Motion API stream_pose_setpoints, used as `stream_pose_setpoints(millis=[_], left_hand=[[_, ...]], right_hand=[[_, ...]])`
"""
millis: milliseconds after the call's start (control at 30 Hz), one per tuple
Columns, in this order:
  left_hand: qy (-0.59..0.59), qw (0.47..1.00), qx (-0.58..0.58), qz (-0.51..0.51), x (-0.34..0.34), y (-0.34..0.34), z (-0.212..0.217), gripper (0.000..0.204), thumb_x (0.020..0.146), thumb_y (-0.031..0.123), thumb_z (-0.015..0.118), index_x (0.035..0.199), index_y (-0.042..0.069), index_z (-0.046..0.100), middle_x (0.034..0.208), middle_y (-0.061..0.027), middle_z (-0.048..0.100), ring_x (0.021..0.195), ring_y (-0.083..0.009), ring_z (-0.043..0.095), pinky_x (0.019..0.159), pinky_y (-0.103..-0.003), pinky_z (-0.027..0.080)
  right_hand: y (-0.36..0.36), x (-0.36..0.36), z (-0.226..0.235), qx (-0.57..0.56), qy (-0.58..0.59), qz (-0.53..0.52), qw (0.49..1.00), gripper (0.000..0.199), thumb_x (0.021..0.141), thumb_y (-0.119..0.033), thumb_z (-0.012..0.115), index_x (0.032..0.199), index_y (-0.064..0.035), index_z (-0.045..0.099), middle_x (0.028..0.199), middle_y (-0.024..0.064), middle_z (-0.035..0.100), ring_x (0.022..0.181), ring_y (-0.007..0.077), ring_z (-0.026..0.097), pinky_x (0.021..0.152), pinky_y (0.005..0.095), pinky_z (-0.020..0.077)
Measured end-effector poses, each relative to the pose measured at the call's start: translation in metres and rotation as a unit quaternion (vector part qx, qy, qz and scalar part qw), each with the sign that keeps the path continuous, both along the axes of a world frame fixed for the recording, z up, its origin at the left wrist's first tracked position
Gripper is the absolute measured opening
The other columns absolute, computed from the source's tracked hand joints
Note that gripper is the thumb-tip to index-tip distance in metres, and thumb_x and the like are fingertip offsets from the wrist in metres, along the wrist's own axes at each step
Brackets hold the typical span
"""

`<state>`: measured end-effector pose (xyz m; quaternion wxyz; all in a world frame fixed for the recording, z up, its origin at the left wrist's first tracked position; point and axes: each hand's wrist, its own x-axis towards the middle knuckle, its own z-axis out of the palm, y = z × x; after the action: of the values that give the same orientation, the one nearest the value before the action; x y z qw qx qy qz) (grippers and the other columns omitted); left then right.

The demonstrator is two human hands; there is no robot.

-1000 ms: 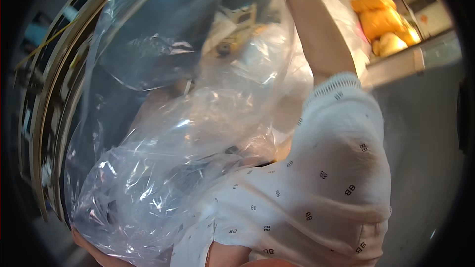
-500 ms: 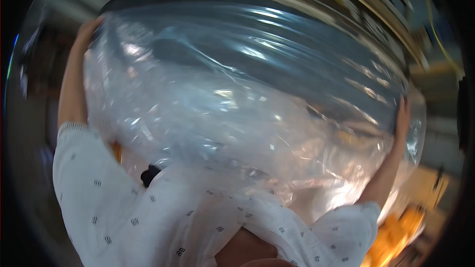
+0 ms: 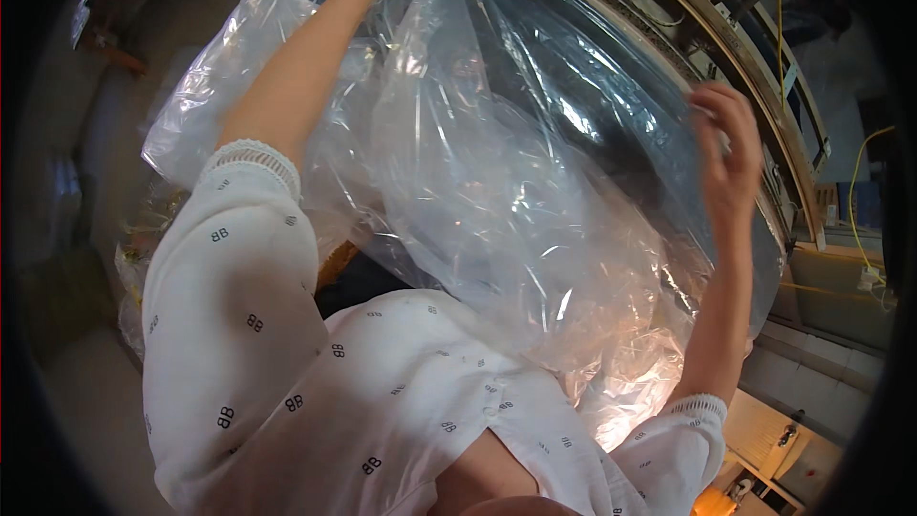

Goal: Wrapping a large grey rectangular object in a clear plastic protective sheet.

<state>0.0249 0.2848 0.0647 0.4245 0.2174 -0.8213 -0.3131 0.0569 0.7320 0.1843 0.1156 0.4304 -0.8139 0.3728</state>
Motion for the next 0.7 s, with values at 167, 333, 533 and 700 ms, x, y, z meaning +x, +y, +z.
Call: stream_pose_setpoints(millis=[167, 333, 533, 700], left_hand=[[-0.063, 0.997, 0.019, -0.029, 0.009, -0.032, -0.019, 0.028, 0.081, 0.032, 0.054, 0.082, 0.01, 0.07, 0.076, -0.0078, 0.066, 0.072, -0.019, 0.061, 0.069, -0.031, 0.047], [0.112, 0.985, 0.127, 0.015, -0.029, 0.035, -0.009, 0.01, 0.065, 0.019, 0.067, 0.06, 0.01, 0.065, 0.076, -0.0161, 0.059, 0.075, -0.0332, 0.058, 0.067, -0.041, 0.047], [0.206, 0.972, 0.109, 0.03, -0.006, 0.023, -0.007, 0.019, 0.062, 0.012, 0.072, 0.061, 0.0, 0.058, 0.07, -0.0164, 0.052, 0.072, -0.0353, 0.054, 0.062, -0.042, 0.042], [0.185, 0.975, 0.119, 0.033, -0.006, 0.01, -0.01, 0.019, 0.062, 0.013, 0.073, 0.063, 0.0, 0.059, 0.07, -0.0169, 0.052, 0.075, -0.0359, 0.054, 0.063, -0.042, 0.042]], right_hand=[[-0.13, 0.116, 0.015, 0.135, 0.055, 0.354, 0.924, 0.03, 0.069, -0.01, 0.066, 0.098, -0.0104, 0.057, 0.085, 0.0053, 0.056, 0.071, 0.0232, 0.055, 0.058, 0.0336, 0.0449], [-0.051, 0.115, -0.04, 0.45, -0.058, 0.101, 0.886, 0.036, 0.076, -0.024, 0.064, 0.107, -0.009, 0.056, 0.086, 0.0121, 0.063, 0.075, 0.0294, 0.06, 0.06, 0.0358, 0.0465], [0.017, 0.06, -0.066, 0.515, 0.008, -0.058, 0.855, 0.024, 0.084, -0.026, 0.052, 0.089, -0.0032, 0.057, 0.064, 0.02, 0.058, 0.062, 0.0396, 0.057, 0.056, 0.0488, 0.0422], [0.006, 0.121, -0.095, 0.325, -0.112, 0.019, 0.939, 0.031, 0.072, -0.023, 0.066, 0.087, 0.0009, 0.053, 0.084, 0.0258, 0.057, 0.079, 0.0444, 0.054, 0.068, 0.0478, 0.0437]])
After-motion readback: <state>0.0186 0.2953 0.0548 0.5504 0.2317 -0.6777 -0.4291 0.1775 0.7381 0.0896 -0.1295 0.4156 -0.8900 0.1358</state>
